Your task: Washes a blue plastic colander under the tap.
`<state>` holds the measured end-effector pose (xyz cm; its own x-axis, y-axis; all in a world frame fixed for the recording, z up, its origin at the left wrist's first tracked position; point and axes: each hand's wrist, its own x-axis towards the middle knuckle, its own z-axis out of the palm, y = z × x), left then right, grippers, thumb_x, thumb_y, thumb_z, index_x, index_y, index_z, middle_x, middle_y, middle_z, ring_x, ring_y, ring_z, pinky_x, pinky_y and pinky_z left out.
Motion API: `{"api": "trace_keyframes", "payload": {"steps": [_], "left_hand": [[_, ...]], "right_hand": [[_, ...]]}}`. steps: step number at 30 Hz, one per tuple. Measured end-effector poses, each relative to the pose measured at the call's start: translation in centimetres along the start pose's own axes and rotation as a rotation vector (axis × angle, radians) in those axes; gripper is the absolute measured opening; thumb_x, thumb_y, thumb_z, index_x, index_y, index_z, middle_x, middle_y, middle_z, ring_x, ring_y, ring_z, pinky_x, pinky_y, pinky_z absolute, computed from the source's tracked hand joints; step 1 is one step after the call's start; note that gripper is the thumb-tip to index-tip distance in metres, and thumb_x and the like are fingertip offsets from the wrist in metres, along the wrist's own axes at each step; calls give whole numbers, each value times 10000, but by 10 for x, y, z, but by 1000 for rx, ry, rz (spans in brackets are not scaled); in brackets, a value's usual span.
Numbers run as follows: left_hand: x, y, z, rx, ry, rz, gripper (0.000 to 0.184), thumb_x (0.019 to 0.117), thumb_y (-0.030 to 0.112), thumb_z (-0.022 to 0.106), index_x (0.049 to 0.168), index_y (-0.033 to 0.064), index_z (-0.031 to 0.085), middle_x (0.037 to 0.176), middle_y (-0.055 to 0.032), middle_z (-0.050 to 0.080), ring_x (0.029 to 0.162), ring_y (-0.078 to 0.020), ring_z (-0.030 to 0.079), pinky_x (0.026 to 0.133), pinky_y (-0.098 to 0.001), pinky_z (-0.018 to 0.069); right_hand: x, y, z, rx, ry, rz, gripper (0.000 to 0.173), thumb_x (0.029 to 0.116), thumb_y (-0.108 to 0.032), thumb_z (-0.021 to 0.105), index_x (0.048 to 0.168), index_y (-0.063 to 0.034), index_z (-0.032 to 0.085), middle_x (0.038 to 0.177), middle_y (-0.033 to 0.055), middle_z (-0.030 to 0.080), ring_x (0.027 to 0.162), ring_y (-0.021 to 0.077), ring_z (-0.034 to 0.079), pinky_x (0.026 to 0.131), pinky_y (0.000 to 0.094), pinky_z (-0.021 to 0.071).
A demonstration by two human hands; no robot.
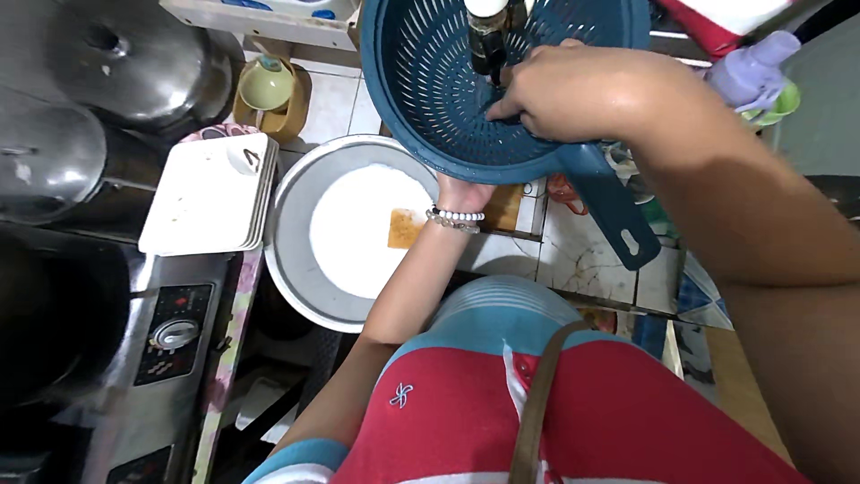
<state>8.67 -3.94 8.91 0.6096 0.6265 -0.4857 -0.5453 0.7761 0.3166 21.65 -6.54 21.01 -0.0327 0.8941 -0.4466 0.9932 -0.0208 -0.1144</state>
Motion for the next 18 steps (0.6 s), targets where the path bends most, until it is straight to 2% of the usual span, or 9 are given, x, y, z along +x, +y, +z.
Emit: {"api": "trace_keyframes", "payload": {"steps": [3, 10, 13, 18], "left_hand": [[4, 4, 1, 8, 3, 3, 625, 1062, 570, 61, 1121, 198, 559, 987, -24, 686, 938, -160, 686, 785, -360, 582], [12, 6, 6, 26, 0, 11, 626, 1062, 579, 77, 1132, 182, 556, 985, -35, 684, 917, -164, 689, 765, -355, 586], [14, 6, 6, -6, -17, -10, 624, 1060, 591, 108, 1143, 171, 561, 1011, -48, 688, 940, -174, 693, 785, -362, 588], [13, 7, 8, 21, 20, -4, 608, 1067, 579, 109, 1102, 172, 560, 951, -42, 688, 878, -165, 698, 734, -346, 592]], "right_hand": [[4, 0, 0, 3, 7, -1, 425, 1038, -8, 457, 1406, -125, 636, 1374, 252, 594, 1360, 484, 463, 1087, 665, 332], [12, -11, -4, -76, 11, 71, 376, 1078, -72, 423, 1409, -22, 592, 1314, 289, 607, 1369, 494, 444, 1063, 660, 331], [13, -15, -7, -99, -22, 87, 382, 1076, -64, 419, 1421, -16, 577, 1327, 296, 593, 1367, 499, 440, 1065, 661, 322], [13, -15, -7, -94, -22, 85, 372, 1070, -56, 430, 1404, -19, 587, 1314, 294, 600, 1368, 492, 443, 1068, 653, 326]]}}
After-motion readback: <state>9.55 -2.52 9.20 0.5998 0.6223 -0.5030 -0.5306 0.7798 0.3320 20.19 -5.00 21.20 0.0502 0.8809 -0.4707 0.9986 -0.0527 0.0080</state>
